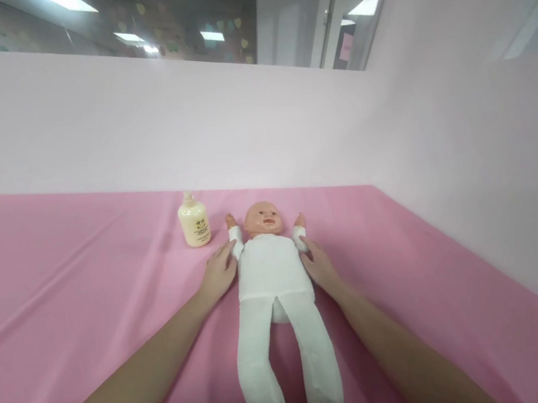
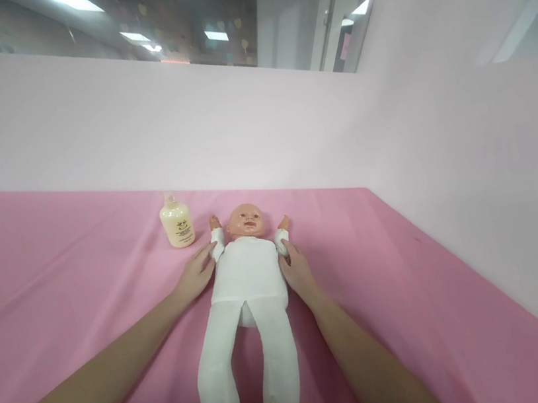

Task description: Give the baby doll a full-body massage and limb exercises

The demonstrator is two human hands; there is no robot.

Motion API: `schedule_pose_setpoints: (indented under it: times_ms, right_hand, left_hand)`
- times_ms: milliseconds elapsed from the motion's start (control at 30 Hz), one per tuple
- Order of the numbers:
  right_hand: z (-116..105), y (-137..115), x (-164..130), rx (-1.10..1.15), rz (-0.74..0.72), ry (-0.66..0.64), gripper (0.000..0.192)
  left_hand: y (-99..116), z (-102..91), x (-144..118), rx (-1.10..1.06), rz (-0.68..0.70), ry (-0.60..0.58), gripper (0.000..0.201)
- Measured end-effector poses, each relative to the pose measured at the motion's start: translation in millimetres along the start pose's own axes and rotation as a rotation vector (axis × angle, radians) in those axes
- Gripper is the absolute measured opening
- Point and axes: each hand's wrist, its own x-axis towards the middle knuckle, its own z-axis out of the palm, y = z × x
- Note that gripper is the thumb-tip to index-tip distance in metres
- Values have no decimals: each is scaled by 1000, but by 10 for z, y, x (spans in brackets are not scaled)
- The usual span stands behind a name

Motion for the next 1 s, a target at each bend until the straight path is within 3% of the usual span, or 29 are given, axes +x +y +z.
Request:
schedule_pose_setpoints:
  times_ms: [433, 733, 867, 1000]
  right_hand:
    - [41, 91, 30, 121, 64, 24, 57]
    - [27, 65, 77, 639, 48, 127, 39]
    - [29, 45, 78, 716, 6, 76, 37]
    - [36, 64, 82, 711, -9, 80, 17]
  left_hand:
    - [32, -26, 5, 8, -129, -50, 50]
    - [200, -53, -12, -550, -209, 79, 75]
    - [287, -70, -2, -613, -214, 109, 69]
    - [285, -63, -7, -643, -200, 115, 45]
